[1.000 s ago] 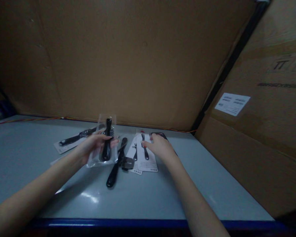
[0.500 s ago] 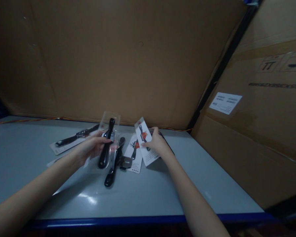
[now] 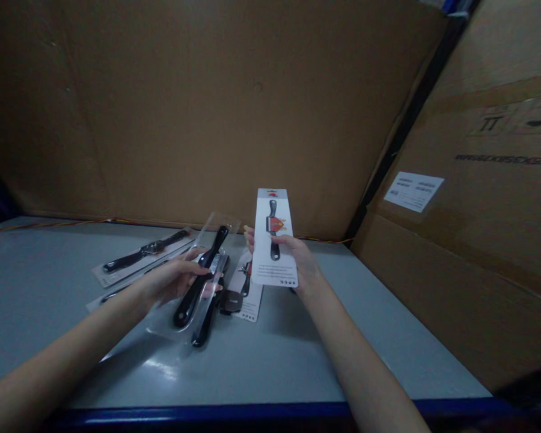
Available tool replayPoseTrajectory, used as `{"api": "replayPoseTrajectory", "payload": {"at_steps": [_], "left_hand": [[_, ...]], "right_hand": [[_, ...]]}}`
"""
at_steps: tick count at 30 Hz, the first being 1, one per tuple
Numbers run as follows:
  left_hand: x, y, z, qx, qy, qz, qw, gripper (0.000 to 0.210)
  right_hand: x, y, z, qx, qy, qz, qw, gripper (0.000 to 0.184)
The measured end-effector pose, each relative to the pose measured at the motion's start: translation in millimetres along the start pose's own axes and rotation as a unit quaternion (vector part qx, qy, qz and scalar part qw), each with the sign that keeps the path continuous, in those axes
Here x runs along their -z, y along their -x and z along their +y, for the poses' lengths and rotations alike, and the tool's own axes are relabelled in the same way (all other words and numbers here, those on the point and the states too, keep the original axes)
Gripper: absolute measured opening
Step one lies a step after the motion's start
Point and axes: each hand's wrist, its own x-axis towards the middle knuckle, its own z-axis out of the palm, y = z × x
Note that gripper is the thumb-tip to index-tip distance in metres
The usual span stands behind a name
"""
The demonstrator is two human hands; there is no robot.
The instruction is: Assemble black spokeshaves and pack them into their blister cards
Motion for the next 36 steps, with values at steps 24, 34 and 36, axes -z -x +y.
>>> {"api": "replayPoseTrajectory", "payload": {"at_steps": [24, 34, 36], "left_hand": [[-7.6, 17, 2, 0.131, -0.096, -0.226, 0.96, 0.064], [-9.4, 20, -3, 0.129, -0.123, -0.236, 0.955, 0.05], [-8.7, 19, -3, 0.124, -0.125, -0.237, 0.955, 0.051]], "right_hand": [[48, -16, -10, 0.332, 0.01, 0.3, 0.894, 0.033], [47, -20, -2, 0.42, 0.029, 0.323, 0.847, 0.034], [45, -21, 0, 0.432, 0.024, 0.32, 0.843, 0.035]]}}
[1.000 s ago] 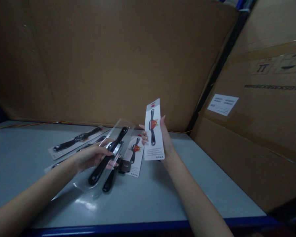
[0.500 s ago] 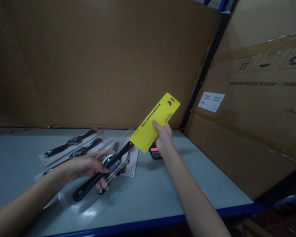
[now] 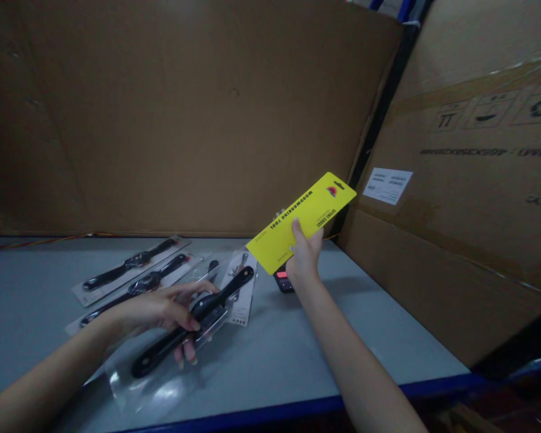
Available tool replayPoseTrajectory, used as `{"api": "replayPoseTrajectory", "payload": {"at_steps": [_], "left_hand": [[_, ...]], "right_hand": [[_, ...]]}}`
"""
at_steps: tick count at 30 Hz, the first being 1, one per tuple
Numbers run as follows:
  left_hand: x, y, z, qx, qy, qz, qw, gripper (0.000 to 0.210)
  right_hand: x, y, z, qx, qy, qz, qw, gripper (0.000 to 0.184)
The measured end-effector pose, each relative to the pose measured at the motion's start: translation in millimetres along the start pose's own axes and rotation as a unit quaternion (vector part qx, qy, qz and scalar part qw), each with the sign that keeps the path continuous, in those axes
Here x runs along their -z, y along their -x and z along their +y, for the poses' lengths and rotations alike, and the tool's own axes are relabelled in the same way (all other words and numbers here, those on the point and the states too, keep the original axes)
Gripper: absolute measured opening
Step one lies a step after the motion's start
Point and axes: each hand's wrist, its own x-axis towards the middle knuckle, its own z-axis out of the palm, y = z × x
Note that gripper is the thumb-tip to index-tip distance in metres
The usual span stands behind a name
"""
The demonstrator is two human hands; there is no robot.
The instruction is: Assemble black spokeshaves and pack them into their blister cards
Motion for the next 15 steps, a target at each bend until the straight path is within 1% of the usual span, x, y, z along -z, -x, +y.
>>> {"api": "replayPoseTrajectory", "payload": {"at_steps": [3, 6, 10, 13, 15], "left_hand": [[3.1, -1, 0, -0.013, -0.008, -0.011, 1.0, 0.052], [5.5, -2, -1, -0.021, -0.019, -0.018, 0.999, 0.054], [7.1, 1, 0, -0.008, -0.02, -0.024, 0.999, 0.055], [6.8, 4, 1, 0.005, -0.011, -0.027, 1.0, 0.057], [5.7, 6, 3, 0.004, -0.011, -0.03, 0.999, 0.056]], "right_hand": [[0, 0, 1, 0.003, -0.004, 0.002, 1.0, 0.035], [1, 0, 1, -0.012, -0.001, 0.013, 1.0, 0.036], [-1, 3, -1, -0.033, -0.003, -0.018, 0.999, 0.037], [-5, 7, -7, -0.013, 0.006, -0.041, 0.999, 0.035], [-8, 8, -13, 0.01, 0.009, -0.046, 0.999, 0.034]]}}
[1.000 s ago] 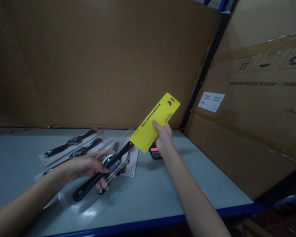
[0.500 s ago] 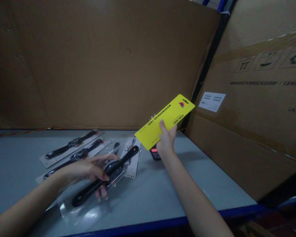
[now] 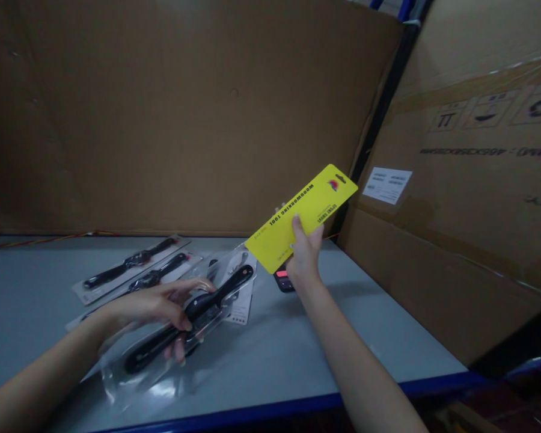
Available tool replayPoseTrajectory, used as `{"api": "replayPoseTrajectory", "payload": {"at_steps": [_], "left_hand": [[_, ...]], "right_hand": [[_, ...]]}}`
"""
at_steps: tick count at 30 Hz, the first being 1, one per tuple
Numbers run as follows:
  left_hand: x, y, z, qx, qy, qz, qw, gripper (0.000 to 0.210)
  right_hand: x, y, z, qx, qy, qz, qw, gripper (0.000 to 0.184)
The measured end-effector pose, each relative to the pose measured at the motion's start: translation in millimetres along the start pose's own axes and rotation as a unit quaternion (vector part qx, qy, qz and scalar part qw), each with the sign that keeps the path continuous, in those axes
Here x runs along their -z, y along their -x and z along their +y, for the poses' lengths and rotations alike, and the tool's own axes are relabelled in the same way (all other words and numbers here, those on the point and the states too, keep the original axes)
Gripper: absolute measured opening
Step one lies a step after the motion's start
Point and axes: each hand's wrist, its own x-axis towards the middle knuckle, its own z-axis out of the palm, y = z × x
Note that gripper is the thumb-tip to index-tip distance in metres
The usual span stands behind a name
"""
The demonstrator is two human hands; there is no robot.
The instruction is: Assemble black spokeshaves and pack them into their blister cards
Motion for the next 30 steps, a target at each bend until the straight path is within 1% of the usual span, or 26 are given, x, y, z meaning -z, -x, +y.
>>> {"api": "replayPoseTrajectory", "payload": {"at_steps": [4, 10, 12, 15, 17, 19, 21, 24, 26, 28, 30], "left_hand": [[-2.8, 2, 3, 0.008, -0.004, -0.003, 1.0, 0.056], [-3.8, 1, 3, -0.002, -0.01, 0.009, 1.0, 0.056], [-4.2, 0, 3, -0.009, -0.009, 0.01, 1.0, 0.056], [-5.2, 0, 4, -0.001, -0.009, 0.013, 1.0, 0.055], [-5.6, -2, 3, -0.002, -0.006, 0.013, 1.0, 0.056], [-5.4, -4, 2, -0.019, 0.0, 0.012, 1.0, 0.057], [-4.8, -7, -1, -0.044, 0.006, 0.016, 0.999, 0.06], [-4.5, -10, -3, -0.068, 0.013, 0.035, 0.997, 0.063], [-5.5, -10, -2, -0.071, 0.022, 0.049, 0.996, 0.064], [-7.3, -8, 1, -0.063, 0.035, 0.06, 0.996, 0.062], [-9.5, -5, 5, -0.049, 0.046, 0.068, 0.995, 0.057]], "right_hand": [[-2, 0, -7, 0.028, -0.007, -0.011, 1.0, 0.036], [-1, 2, -2, -0.004, 0.006, 0.008, 1.0, 0.035], [-2, 3, -2, -0.005, 0.001, 0.006, 1.0, 0.034], [-5, 6, -3, 0.008, -0.007, 0.01, 1.0, 0.034], [-9, 10, -3, 0.002, -0.008, 0.016, 1.0, 0.032], [-13, 18, -1, -0.033, -0.011, 0.009, 0.999, 0.03], [-19, 30, 1, -0.089, -0.019, -0.013, 0.996, 0.031], [-29, 52, 4, -0.162, -0.023, -0.034, 0.986, 0.032], [-34, 62, 3, -0.203, -0.007, -0.045, 0.978, 0.033], [-35, 63, -1, -0.231, 0.006, -0.064, 0.971, 0.037], [-30, 54, -4, -0.248, 0.001, -0.078, 0.966, 0.038]]}}
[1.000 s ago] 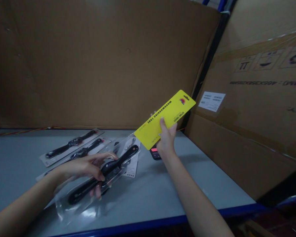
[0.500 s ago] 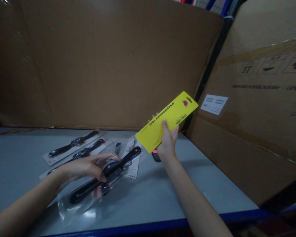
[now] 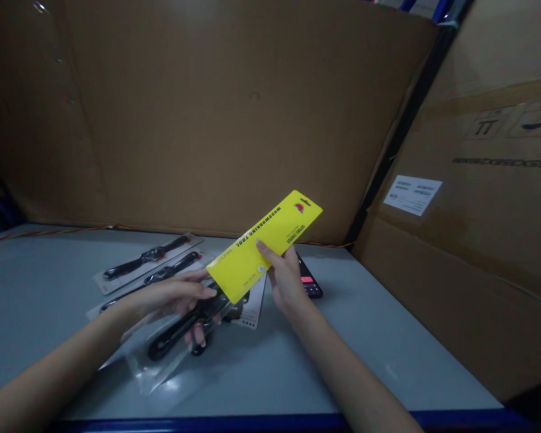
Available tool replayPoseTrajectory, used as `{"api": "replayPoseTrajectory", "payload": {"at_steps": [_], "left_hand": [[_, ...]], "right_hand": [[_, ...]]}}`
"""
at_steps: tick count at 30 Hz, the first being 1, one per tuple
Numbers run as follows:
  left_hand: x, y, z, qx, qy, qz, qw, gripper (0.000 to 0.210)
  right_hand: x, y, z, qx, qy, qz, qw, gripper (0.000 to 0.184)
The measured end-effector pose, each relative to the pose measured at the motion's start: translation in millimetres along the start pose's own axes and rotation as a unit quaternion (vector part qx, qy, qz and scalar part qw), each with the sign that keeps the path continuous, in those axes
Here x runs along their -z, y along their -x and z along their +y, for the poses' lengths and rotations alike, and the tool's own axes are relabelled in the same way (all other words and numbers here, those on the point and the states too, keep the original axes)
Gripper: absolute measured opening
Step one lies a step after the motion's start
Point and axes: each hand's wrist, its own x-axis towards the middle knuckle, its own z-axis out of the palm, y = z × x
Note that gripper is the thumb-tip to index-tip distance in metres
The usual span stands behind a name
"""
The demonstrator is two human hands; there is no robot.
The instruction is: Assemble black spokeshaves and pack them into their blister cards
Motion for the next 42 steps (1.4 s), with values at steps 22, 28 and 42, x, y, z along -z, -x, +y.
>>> {"api": "replayPoseTrajectory", "payload": {"at_steps": [22, 28, 42], "left_hand": [[12.3, -7, -7, 0.026, -0.028, 0.131, 0.991, 0.043], [19.9, -9, -7, 0.067, -0.029, 0.11, 0.991, 0.035], [14.5, -8, -5, 0.056, 0.007, 0.094, 0.994, 0.032]], "right_hand": [[29, -26, 6, -0.036, 0.054, -0.001, 0.998, 0.022], [26, -17, 14, -0.07, 0.078, -0.053, 0.993, 0.023], [25, -24, 7, 0.059, 0.261, -0.075, 0.961, 0.032]]}}
